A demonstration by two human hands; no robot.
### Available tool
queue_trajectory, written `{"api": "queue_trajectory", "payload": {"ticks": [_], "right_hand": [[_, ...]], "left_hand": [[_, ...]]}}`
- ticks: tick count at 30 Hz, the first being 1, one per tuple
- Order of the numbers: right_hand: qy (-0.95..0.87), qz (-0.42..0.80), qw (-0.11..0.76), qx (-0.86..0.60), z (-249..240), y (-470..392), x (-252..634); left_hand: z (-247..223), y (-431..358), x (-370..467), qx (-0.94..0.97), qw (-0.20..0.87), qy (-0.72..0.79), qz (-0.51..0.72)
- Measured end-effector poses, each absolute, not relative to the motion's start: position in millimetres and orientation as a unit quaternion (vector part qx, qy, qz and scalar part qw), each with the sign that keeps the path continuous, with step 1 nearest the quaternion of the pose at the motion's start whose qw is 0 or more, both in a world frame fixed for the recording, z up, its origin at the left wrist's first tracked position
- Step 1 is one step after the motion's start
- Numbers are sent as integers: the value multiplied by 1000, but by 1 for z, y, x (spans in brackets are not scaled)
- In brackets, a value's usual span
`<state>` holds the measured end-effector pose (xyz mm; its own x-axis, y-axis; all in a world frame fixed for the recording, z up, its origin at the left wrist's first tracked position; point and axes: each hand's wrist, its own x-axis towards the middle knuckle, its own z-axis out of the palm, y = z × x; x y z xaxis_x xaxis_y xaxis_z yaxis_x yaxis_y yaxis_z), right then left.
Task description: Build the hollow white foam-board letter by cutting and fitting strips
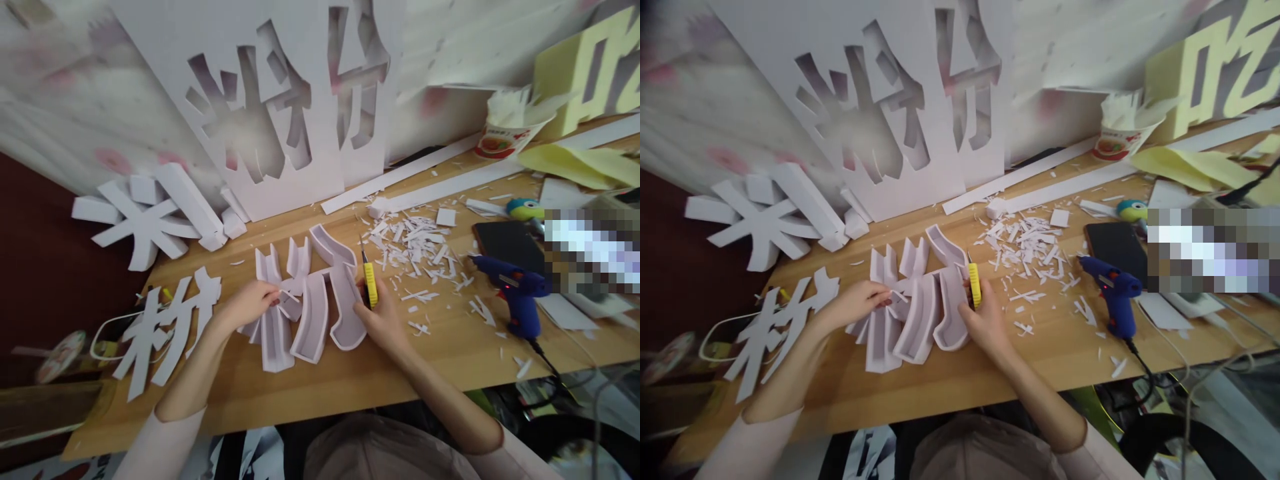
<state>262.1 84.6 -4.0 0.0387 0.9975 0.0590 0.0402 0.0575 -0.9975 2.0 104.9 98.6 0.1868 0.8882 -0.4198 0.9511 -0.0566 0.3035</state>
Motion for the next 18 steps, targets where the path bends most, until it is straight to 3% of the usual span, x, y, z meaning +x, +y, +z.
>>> {"api": "queue_trajectory", "payload": {"ticks": [18], "right_hand": [[-515, 457, 511, -514, -2, 84, 262]], "left_hand": [[98, 99, 10, 736, 173, 648, -93]]}}
